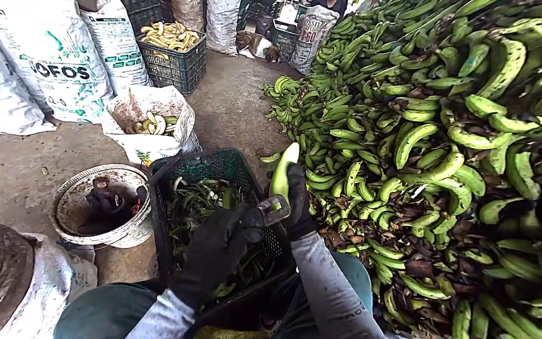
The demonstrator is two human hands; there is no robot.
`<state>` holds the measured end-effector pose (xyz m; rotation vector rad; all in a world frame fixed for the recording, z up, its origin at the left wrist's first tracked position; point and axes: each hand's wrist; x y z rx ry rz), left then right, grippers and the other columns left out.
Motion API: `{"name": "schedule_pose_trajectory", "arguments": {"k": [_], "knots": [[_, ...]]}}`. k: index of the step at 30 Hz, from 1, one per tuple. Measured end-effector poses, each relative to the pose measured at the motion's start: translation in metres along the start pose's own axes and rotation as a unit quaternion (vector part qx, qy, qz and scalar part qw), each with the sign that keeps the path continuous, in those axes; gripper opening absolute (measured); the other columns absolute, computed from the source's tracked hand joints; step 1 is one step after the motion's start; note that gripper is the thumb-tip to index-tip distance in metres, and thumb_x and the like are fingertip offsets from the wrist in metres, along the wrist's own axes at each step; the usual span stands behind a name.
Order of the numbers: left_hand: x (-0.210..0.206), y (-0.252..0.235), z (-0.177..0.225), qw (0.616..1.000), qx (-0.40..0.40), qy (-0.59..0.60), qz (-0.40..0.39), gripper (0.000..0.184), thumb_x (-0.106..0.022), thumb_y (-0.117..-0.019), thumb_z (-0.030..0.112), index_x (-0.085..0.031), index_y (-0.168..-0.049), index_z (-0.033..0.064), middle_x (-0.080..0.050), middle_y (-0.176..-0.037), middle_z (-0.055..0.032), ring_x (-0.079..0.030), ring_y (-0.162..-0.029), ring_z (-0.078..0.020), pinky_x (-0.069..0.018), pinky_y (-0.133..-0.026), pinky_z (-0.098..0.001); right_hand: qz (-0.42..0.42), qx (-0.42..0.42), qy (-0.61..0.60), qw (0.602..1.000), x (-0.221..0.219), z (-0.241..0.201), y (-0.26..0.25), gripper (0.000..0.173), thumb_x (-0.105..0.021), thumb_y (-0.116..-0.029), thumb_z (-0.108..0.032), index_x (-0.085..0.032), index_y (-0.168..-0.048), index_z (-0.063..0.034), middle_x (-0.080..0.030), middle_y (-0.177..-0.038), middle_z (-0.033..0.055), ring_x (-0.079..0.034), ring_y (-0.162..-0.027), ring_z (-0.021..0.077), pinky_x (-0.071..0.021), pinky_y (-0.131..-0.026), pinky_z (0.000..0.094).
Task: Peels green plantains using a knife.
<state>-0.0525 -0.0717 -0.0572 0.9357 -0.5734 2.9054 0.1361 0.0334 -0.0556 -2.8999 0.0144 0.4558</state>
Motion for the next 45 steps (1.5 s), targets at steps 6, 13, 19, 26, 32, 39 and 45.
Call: {"name": "schedule_pose_trajectory", "arguments": {"k": [6, 13, 19, 26, 32, 39, 45], "knots": [[0.011, -0.031, -0.024, 0.996, 0.075, -0.017, 0.04, 0.048, -0.055, -0.1024, 0.041, -0.061, -0.141, 0.0144, -0.069, -0.12, -0.0121, -0.068, -0.105, -0.0259, -0.0554, -0.091, -0.0523, -0.2, -0.113, -0.048, 0.972, -0.003, 0.003, 0.021, 0.031, -0.05, -0.1, -0.034, -0.06, -0.119, -0.0116, -0.067, -0.087, 0.0032, -0.065, -0.072, 0.0113, -0.0574, -0.064, 0.0286], [0.014, -0.038, -0.021, 0.983, 0.156, 0.068, 0.064, 0.043, -0.05, -0.1061, 0.045, -0.058, -0.142, 0.021, -0.069, -0.109, -0.0055, -0.066, -0.087, -0.0167, -0.0564, -0.079, -0.0445, -0.126, -0.058, 0.007, 0.99, -0.003, 0.006, 0.02, 0.053, -0.051, -0.0986, -0.046, -0.05, -0.14, -0.0125, -0.068, -0.099, 0.0057, -0.066, -0.081, 0.0129, -0.0583, -0.073, 0.0325], [-0.027, -0.014, 0.017, 0.987, 0.073, 0.122, 0.077, 0.056, -0.052, -0.1021, 0.048, -0.059, -0.142, 0.0084, -0.066, -0.128, -0.0109, -0.063, -0.114, -0.0158, -0.0532, -0.098, -0.0372, 0.177, 0.074, -0.019, 0.981, -0.037, -0.016, -0.008, 0.048, -0.047, -0.1048, -0.044, -0.04, -0.145, -0.0185, -0.062, -0.111, 0.0025, -0.065, -0.092, 0.0127, -0.0583, -0.078, 0.0361], [-0.022, -0.018, 0.01, 0.992, 0.062, 0.066, 0.084, 0.056, -0.053, -0.1016, 0.048, -0.06, -0.141, 0.0089, -0.065, -0.126, -0.0123, -0.064, -0.111, -0.0187, -0.0534, -0.096, -0.0387, 0.137, 0.05, 0.04, 0.989, -0.033, -0.019, -0.007, 0.052, -0.044, -0.105, -0.047, -0.036, -0.15, -0.0231, -0.061, -0.122, 0.0019, -0.063, -0.101, 0.0108, -0.0565, -0.083, 0.0349], [0.001, -0.044, -0.024, 0.988, 0.137, 0.035, 0.056, 0.044, -0.05, -0.1067, 0.036, -0.056, -0.147, 0.0178, -0.063, -0.134, -0.0112, -0.063, -0.117, -0.0242, -0.0509, -0.1, -0.0506, -0.286, -0.136, -0.018, 0.948, 0.002, -0.018, 0.011, 0.044, -0.053, -0.0993, -0.034, -0.051, -0.14, -0.0185, -0.068, -0.107, -0.0009, -0.066, -0.092, 0.0058, -0.0575, -0.082, 0.0259], [0.002, -0.047, -0.028, 0.981, 0.182, 0.049, 0.054, 0.04, -0.044, -0.109, 0.041, -0.058, -0.141, 0.0212, -0.069, -0.108, -0.0069, -0.066, -0.088, -0.0182, -0.0551, -0.08, -0.0445, -0.249, -0.159, -0.059, 0.953, 0.012, -0.006, 0.017, 0.048, -0.047, -0.1003, -0.036, -0.043, -0.146, -0.0185, -0.068, -0.103, 0.0086, -0.068, -0.086, 0.0171, -0.059, -0.078, 0.035], [-0.028, -0.024, -0.006, 0.996, 0.029, 0.006, 0.086, 0.059, -0.047, -0.1019, 0.052, -0.059, -0.143, 0.0119, -0.066, -0.128, -0.0134, -0.064, -0.115, -0.0244, -0.0535, -0.097, -0.048, 0.018, -0.069, -0.298, 0.952, -0.014, -0.008, -0.007, 0.043, -0.031, -0.1075, -0.053, -0.056, -0.123, -0.0227, -0.07, -0.105, 0.0031, -0.07, -0.089, 0.0168, -0.0607, -0.067, 0.0355]]}}
Point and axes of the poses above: each hand's wrist, its own y-axis away from the middle knuckle, its own x-axis out of the back of the hand, z = x × y
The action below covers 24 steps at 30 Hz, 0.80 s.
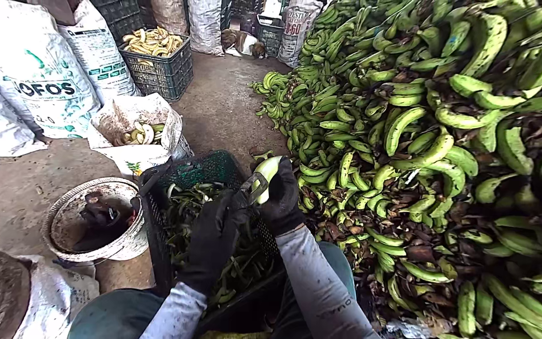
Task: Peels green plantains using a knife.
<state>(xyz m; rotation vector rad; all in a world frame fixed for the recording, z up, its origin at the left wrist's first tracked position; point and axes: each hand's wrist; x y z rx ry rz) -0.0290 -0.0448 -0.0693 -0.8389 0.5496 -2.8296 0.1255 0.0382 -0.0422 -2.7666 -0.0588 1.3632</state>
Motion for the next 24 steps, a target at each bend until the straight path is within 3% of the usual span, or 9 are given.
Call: {"name": "schedule_pose_trajectory", "arguments": {"k": [5, 6, 10, 13, 15, 19, 21, 23, 24], "knots": [[-0.001, 0.006, 0.003, 0.996, -0.046, -0.06, 0.052, 0.059, -0.054, -0.0991, 0.05, -0.064, -0.138, 0.007, -0.067, -0.122, -0.0195, -0.064, -0.112, -0.0339, -0.0514, -0.096, -0.0545, 0.079, 0.029, -0.076, 0.993, -0.01, 0.002, -0.002, 0.043, -0.037, -0.105, -0.058, -0.06, -0.113, -0.0221, -0.068, -0.1, 0.002, -0.068, -0.088, 0.0155, -0.0592, -0.068, 0.037], [0.001, 0.005, 0.002, 0.997, -0.035, -0.052, 0.039, 0.056, -0.053, -0.1001, 0.046, -0.063, -0.139, 0.0077, -0.067, -0.123, -0.0185, -0.064, -0.113, -0.032, -0.0518, -0.096, -0.0523, 0.064, 0.023, -0.055, 0.996, -0.008, 0.003, -0.002, 0.044, -0.035, -0.1052, -0.058, -0.06, -0.113, -0.0216, -0.068, -0.099, 0.0025, -0.069, -0.085, 0.0155, -0.0592, -0.065, 0.0357], [0.011, -0.004, -0.004, 0.999, 0.033, 0.003, -0.019, 0.052, -0.05, -0.1031, 0.043, -0.058, -0.145, 0.0135, -0.066, -0.127, -0.013, -0.063, -0.115, -0.0233, -0.0519, -0.098, -0.0455, -0.093, -0.034, 0.073, 0.992, 0.005, 0.002, 0.011, 0.043, -0.032, -0.1087, -0.047, -0.056, -0.133, -0.0211, -0.069, -0.109, 0.0012, -0.068, -0.09, 0.0102, -0.0598, -0.075, 0.0292], [0.016, -0.005, -0.012, 0.997, -0.014, -0.081, -0.012, 0.064, -0.047, -0.0994, 0.06, -0.063, -0.141, 0.0147, -0.068, -0.122, -0.0152, -0.065, -0.111, -0.0304, -0.0522, -0.095, -0.0538, -0.084, -0.082, 0.158, 0.98, 0.012, -0.004, 0.011, 0.046, -0.025, -0.1108, -0.044, -0.059, -0.123, -0.0154, -0.068, -0.091, 0.0029, -0.067, -0.078, 0.0113, -0.0589, -0.069, 0.0303], [0.014, -0.005, -0.015, 0.993, -0.018, -0.116, -0.019, 0.064, -0.046, -0.0991, 0.061, -0.063, -0.141, 0.0163, -0.068, -0.124, -0.0186, -0.064, -0.115, -0.0376, -0.05, -0.097, -0.0596, -0.067, -0.089, 0.262, 0.959, 0.014, -0.008, 0.013, 0.044, -0.025, -0.1115, -0.041, -0.06, -0.121, -0.0154, -0.065, -0.088, 0.0009, -0.065, -0.078, 0.0088, -0.0569, -0.069, 0.0277], [0.024, -0.025, -0.013, 0.99, 0.081, -0.109, -0.048, 0.047, -0.049, -0.1065, 0.038, -0.056, -0.148, 0.018, -0.066, -0.128, -0.0179, -0.063, -0.117, -0.0352, -0.0491, -0.099, -0.0594, -0.221, -0.142, 0.373, 0.89, 0.02, -0.014, 0.019, 0.038, -0.035, -0.1073, -0.031, -0.056, -0.133, -0.0131, -0.065, -0.109, -0.0004, -0.062, -0.098, 0.0048, -0.0541, -0.087, 0.0263], [0.03, -0.033, -0.018, 0.983, 0.14, -0.103, -0.059, 0.047, -0.041, -0.1096, 0.043, -0.055, -0.148, 0.0193, -0.064, -0.133, -0.0159, -0.062, -0.122, -0.0346, -0.0468, -0.102, -0.0615, -0.238, -0.187, 0.398, 0.866, 0.02, -0.011, 0.024, 0.047, -0.043, -0.1007, -0.035, -0.054, -0.141, -0.0136, -0.064, -0.122, 0.0019, -0.061, -0.106, 0.008, -0.0527, -0.093, 0.0308], [0.032, -0.033, -0.029, 0.981, 0.168, -0.088, -0.051, 0.047, -0.037, -0.1106, 0.044, -0.057, -0.145, 0.0184, -0.067, -0.129, -0.0157, -0.065, -0.117, -0.0348, -0.048, -0.099, -0.0638, -0.21, -0.217, 0.352, 0.886, 0.026, -0.005, 0.025, 0.048, -0.044, -0.0984, -0.035, -0.054, -0.14, -0.0133, -0.067, -0.112, 0.0066, -0.066, -0.09, 0.0137, -0.0571, -0.078, 0.0335], [0.033, -0.033, -0.032, 0.981, 0.167, -0.082, -0.046, 0.047, -0.038, -0.1103, 0.045, -0.058, -0.143, 0.0187, -0.069, -0.124, -0.0165, -0.068, -0.11, -0.0359, -0.0503, -0.093, -0.0647, -0.179, -0.228, 0.308, 0.906, 0.027, -0.002, 0.024, 0.039, -0.039, -0.1, -0.033, -0.055, -0.131, -0.0149, -0.068, -0.1, 0.0059, -0.066, -0.076, 0.013, -0.0575, -0.064, 0.03]]}}
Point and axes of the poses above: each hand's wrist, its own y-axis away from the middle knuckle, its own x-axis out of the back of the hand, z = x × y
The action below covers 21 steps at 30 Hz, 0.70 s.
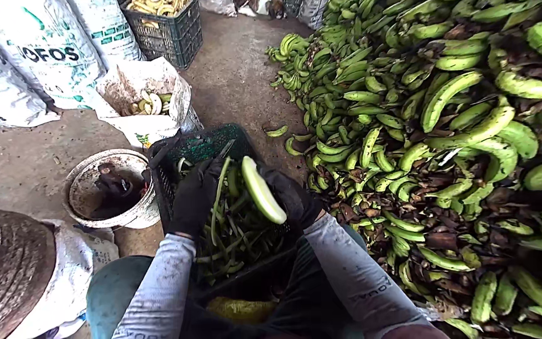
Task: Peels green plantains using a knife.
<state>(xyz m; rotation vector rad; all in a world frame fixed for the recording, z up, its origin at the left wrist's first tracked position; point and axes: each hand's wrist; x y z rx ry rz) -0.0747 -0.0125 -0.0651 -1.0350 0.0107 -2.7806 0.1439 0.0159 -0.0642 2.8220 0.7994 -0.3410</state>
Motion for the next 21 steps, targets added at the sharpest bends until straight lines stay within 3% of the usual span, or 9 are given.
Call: {"name": "schedule_pose_trajectory", "arguments": {"k": [2, 3, 5, 8, 12, 15, 18, 19, 21], "knots": [[-0.001, 0.004, -0.001, 1.0, -0.017, 0.009, -0.001, 0.046, -0.042, -0.1083, 0.049, -0.056, -0.144, 0.0222, -0.069, -0.117, -0.0138, -0.068, -0.097, -0.0315, -0.0531, -0.084, -0.0596, 0.052, -0.032, -0.12, 0.991, 0.005, 0.004, -0.004, 0.043, -0.024, -0.1075, -0.042, -0.056, -0.119, -0.0168, -0.069, -0.091, 0.0063, -0.064, -0.063, 0.0131, -0.0543, -0.051, 0.0268], [-0.003, 0.007, 0.0, 0.999, -0.036, -0.008, -0.002, 0.046, -0.044, -0.1078, 0.048, -0.055, -0.145, 0.0224, -0.068, -0.119, -0.0125, -0.068, -0.099, -0.0297, -0.0537, -0.085, -0.0574, 0.081, -0.056, -0.179, 0.979, 0.01, 0.005, -0.008, 0.052, -0.02, -0.108, -0.051, -0.058, -0.113, -0.0159, -0.068, -0.088, 0.0063, -0.063, -0.061, 0.0133, -0.0533, -0.049, 0.0266], [-0.01, 0.015, 0.002, 0.993, -0.101, -0.064, -0.007, 0.05, -0.048, -0.1065, 0.044, -0.052, -0.15, 0.0196, -0.065, -0.131, -0.0156, -0.065, -0.115, -0.0346, -0.0513, -0.096, -0.0606, 0.147, -0.077, -0.263, 0.95, 0.02, 0.006, -0.012, 0.059, -0.026, -0.1038, -0.064, -0.06, -0.106, -0.0154, -0.064, -0.08, 0.004, -0.062, -0.059, 0.0128, -0.0539, -0.05, 0.0278], [-0.031, 0.029, 0.002, 0.968, -0.224, -0.116, 0.021, 0.056, -0.051, -0.1007, 0.051, -0.057, -0.147, 0.0196, -0.068, -0.122, -0.0196, -0.066, -0.111, -0.0395, -0.0511, -0.093, -0.0627, 0.2, -0.042, -0.314, 0.927, 0.027, 0.012, -0.01, 0.049, -0.035, -0.1033, -0.059, -0.062, -0.1, -0.0183, -0.064, -0.077, -0.0007, -0.063, -0.063, 0.0105, -0.0546, -0.054, 0.0284], [-0.053, 0.041, 0.004, 0.923, -0.341, -0.148, 0.098, 0.058, -0.05, -0.0984, 0.064, -0.068, -0.136, 0.0235, -0.071, -0.104, -0.0186, -0.068, -0.096, -0.0393, -0.0535, -0.083, -0.0597, 0.165, -0.011, -0.438, 0.884, 0.043, 0.03, -0.013, 0.045, -0.034, -0.1044, -0.053, -0.059, -0.099, -0.0158, -0.06, -0.075, -0.0022, -0.062, -0.061, 0.0072, -0.0543, -0.056, 0.0218], [-0.058, 0.042, 0.005, 0.936, -0.312, -0.15, 0.07, 0.055, -0.05, -0.0982, 0.06, -0.069, -0.135, 0.0232, -0.071, -0.108, -0.0181, -0.068, -0.098, -0.0389, -0.0544, -0.083, -0.0586, 0.198, -0.036, -0.414, 0.888, 0.037, 0.023, -0.008, 0.047, -0.032, -0.1049, -0.053, -0.057, -0.097, -0.0146, -0.059, -0.072, -0.001, -0.061, -0.059, 0.0081, -0.0536, -0.053, 0.0226], [-0.052, 0.039, 0.012, 0.977, -0.187, -0.091, -0.043, 0.052, -0.054, -0.0998, 0.047, -0.06, -0.145, 0.022, -0.068, -0.12, -0.0196, -0.066, -0.11, -0.0392, -0.0526, -0.091, -0.0602, 0.215, -0.052, -0.288, 0.932, 0.021, 0.011, -0.008, 0.038, -0.033, -0.1064, -0.045, -0.056, -0.097, -0.016, -0.06, -0.072, -0.0002, -0.059, -0.059, 0.0096, -0.0519, -0.052, 0.0265], [-0.051, 0.035, 0.013, 0.987, -0.137, -0.055, -0.07, 0.051, -0.053, -0.1012, 0.043, -0.057, -0.147, 0.0222, -0.067, -0.124, -0.0174, -0.065, -0.113, -0.036, -0.0519, -0.094, -0.0589, 0.194, -0.018, -0.195, 0.961, 0.015, 0.012, -0.004, 0.034, -0.034, -0.108, -0.038, -0.058, -0.101, -0.0163, -0.061, -0.075, -0.0008, -0.06, -0.062, 0.0082, -0.0527, -0.056, 0.026], [-0.045, 0.026, 0.011, 0.995, -0.038, 0.023, -0.093, 0.048, -0.052, -0.104, 0.045, -0.056, -0.147, 0.0236, -0.068, -0.126, -0.0099, -0.067, -0.111, -0.0262, -0.0533, -0.095, -0.0545, 0.107, 0.047, 0.027, 0.993, 0.013, 0.016, 0.006, 0.03, -0.038, -0.1094, -0.03, -0.06, -0.123, -0.0152, -0.065, -0.092, 0.0002, -0.062, -0.077, 0.0073, -0.0555, -0.069, 0.027]]}}
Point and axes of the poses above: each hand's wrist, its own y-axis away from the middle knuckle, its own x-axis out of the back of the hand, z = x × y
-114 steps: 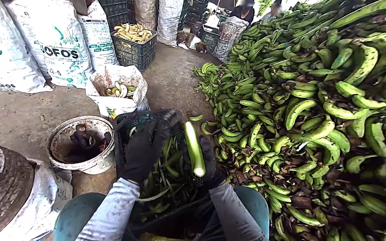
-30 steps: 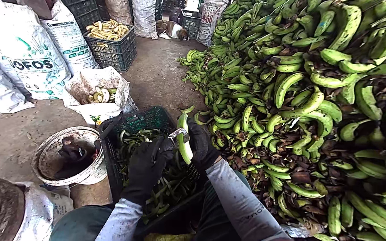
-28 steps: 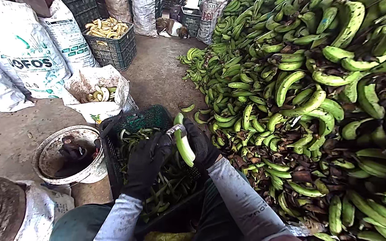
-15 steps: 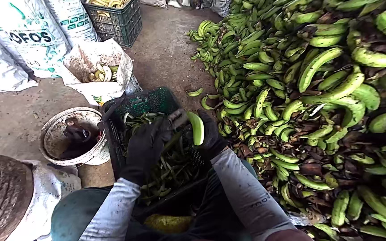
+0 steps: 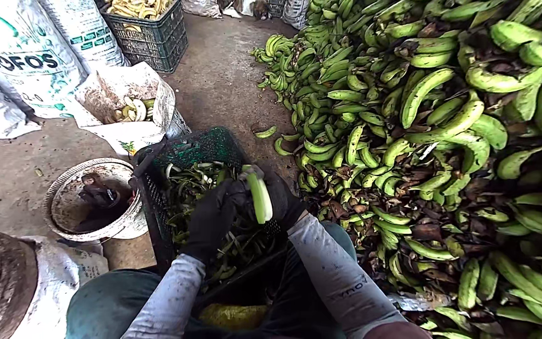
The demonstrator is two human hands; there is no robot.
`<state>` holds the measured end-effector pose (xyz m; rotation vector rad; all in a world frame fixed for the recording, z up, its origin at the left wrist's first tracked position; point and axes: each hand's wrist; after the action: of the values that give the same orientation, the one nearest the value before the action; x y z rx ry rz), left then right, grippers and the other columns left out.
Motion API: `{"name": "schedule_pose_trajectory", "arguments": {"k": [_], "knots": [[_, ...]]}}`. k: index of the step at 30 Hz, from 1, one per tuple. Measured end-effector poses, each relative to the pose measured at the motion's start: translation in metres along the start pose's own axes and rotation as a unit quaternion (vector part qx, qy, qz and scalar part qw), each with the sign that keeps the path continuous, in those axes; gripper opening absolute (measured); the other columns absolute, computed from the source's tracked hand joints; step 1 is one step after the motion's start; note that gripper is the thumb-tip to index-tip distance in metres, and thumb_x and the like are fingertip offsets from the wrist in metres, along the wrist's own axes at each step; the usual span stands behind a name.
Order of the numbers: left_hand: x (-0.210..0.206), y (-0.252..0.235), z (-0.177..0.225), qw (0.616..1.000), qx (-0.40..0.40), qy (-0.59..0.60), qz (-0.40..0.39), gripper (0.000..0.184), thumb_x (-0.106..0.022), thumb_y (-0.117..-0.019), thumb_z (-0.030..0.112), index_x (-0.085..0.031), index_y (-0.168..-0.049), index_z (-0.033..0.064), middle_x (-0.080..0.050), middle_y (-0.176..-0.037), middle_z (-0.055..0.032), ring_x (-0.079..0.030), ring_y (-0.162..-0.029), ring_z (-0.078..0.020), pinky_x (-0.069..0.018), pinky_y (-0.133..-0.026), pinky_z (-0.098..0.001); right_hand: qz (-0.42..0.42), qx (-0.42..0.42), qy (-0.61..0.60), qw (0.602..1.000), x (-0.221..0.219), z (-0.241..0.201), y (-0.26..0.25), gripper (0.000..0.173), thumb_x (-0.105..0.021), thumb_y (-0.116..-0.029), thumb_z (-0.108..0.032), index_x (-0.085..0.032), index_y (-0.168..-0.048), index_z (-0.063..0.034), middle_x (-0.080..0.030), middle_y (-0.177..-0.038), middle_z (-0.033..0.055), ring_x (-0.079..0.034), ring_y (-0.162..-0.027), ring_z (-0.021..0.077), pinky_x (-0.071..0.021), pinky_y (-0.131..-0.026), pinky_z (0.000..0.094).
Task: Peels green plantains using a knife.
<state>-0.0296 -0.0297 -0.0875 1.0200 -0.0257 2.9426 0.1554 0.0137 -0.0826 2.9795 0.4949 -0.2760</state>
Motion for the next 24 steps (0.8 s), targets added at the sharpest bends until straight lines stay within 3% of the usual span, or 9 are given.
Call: {"name": "schedule_pose_trajectory", "arguments": {"k": [2, 5, 6, 8, 10, 14, 17, 21, 24], "knots": [[0.008, -0.006, -0.009, 0.994, 0.075, 0.076, 0.015, 0.044, -0.051, -0.1053, 0.047, -0.058, -0.142, 0.0241, -0.07, -0.116, -0.0078, -0.068, -0.099, -0.0227, -0.0544, -0.088, -0.0519, -0.068, -0.009, 0.041, 0.997, -0.006, -0.003, 0.003, 0.038, -0.038, -0.1066, -0.044, -0.06, -0.125, -0.0189, -0.065, -0.092, -0.0028, -0.062, -0.076, 0.0049, -0.0557, -0.068, 0.0248], [0.02, -0.009, -0.026, 0.985, 0.115, 0.116, 0.053, 0.042, -0.044, -0.1086, 0.044, -0.059, -0.139, 0.0186, -0.069, -0.114, -0.0104, -0.067, -0.099, -0.0224, -0.0539, -0.089, -0.0503, -0.124, -0.074, -0.081, 0.986, -0.008, -0.004, 0.001, 0.046, -0.048, -0.0976, -0.046, -0.055, -0.133, -0.0167, -0.066, -0.087, 0.003, -0.062, -0.065, 0.0091, -0.0552, -0.059, 0.0244], [0.024, -0.008, -0.025, 0.985, 0.116, 0.112, 0.062, 0.043, -0.045, -0.1083, 0.046, -0.058, -0.139, 0.0191, -0.069, -0.113, -0.0099, -0.067, -0.099, -0.0219, -0.0535, -0.089, -0.0499, -0.12, -0.08, -0.114, 0.983, -0.005, -0.003, 0.0, 0.044, -0.043, -0.0991, -0.043, -0.056, -0.131, -0.0165, -0.067, -0.085, 0.0041, -0.061, -0.061, 0.0095, -0.0544, -0.055, 0.024], [0.029, -0.003, -0.021, 0.989, 0.096, 0.087, 0.067, 0.042, -0.049, -0.1055, 0.05, -0.058, -0.137, 0.0241, -0.068, -0.104, -0.0051, -0.065, -0.086, -0.0178, -0.0548, -0.078, -0.0443, -0.096, -0.09, -0.177, 0.975, 0.004, -0.002, -0.005, 0.048, -0.028, -0.1065, -0.046, -0.062, -0.118, -0.0148, -0.066, -0.081, 0.0043, -0.059, -0.057, 0.0096, -0.053, -0.051, 0.0241], [0.029, 0.005, -0.013, 0.997, 0.047, 0.043, 0.046, 0.044, -0.053, -0.1034, 0.05, -0.057, -0.139, 0.0232, -0.069, -0.108, -0.0058, -0.066, -0.088, -0.0191, -0.0556, -0.08, -0.0472, -0.077, -0.104, -0.251, 0.959, 0.016, -0.003, -0.01, 0.062, -0.023, -0.1055, -0.058, -0.065, -0.108, -0.0127, -0.065, -0.078, 0.0043, -0.058, -0.055, 0.0096, -0.0523, -0.049, 0.0234], [0.012, 0.022, -0.005, 0.984, -0.158, -0.082, 0.024, 0.062, -0.051, -0.0993, 0.058, -0.062, -0.141, 0.0133, -0.07, -0.124, -0.0137, -0.066, -0.114, -0.0302, -0.0523, -0.098, -0.0552, -0.041, -0.081, -0.327, 0.94, 0.031, -0.004, -0.013, 0.044, -0.036, -0.1059, -0.048, -0.065, -0.102, -0.015, -0.064, -0.076, 0.0003, -0.061, -0.06, 0.0077, -0.054, -0.055, 0.0233], [-0.004, 0.03, 0.003, 0.958, -0.245, -0.138, 0.046, 0.063, -0.049, -0.0985, 0.061, -0.066, -0.137, 0.0134, -0.071, -0.12, -0.0179, -0.068, -0.109, -0.0377, -0.0554, -0.09, -0.0576, -0.037, -0.134, -0.35, 0.926, 0.036, -0.002, -0.009, 0.042, -0.038, -0.1049, -0.049, -0.061, -0.106, -0.013, -0.061, -0.078, 0.0005, -0.06, -0.058, 0.0069, -0.0532, -0.052, 0.0202], [-0.009, 0.024, 0.01, 0.987, -0.12, -0.106, 0.002, 0.056, -0.054, -0.0995, 0.05, -0.062, -0.141, 0.0136, -0.068, -0.126, -0.0168, -0.065, -0.116, -0.0348, -0.0515, -0.099, -0.0557, -0.015, -0.116, -0.231, 0.966, 0.017, -0.005, -0.004, 0.039, -0.035, -0.107, -0.042, -0.063, -0.097, -0.0175, -0.063, -0.074, -0.0022, -0.061, -0.061, 0.0059, -0.0538, -0.055, 0.0229], [0.003, 0.006, 0.005, 0.998, 0.001, -0.049, 0.034, 0.044, -0.056, -0.1015, 0.04, -0.063, -0.137, 0.0161, -0.069, -0.12, -0.0123, -0.068, -0.107, -0.0295, -0.054, -0.093, -0.0564, -0.066, -0.07, -0.169, 0.981, 0.004, -0.002, -0.004, 0.036, -0.034, -0.1086, -0.036, -0.063, -0.103, -0.0161, -0.063, -0.077, -0.0006, -0.061, -0.063, 0.0071, -0.0552, -0.057, 0.0244]]}}
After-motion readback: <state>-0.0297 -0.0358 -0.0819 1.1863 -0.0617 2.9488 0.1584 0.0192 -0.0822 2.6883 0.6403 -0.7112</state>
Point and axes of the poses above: each hand's wrist, its own y-axis away from the middle knuckle, its own x-axis out of the back of the hand, z = x × y
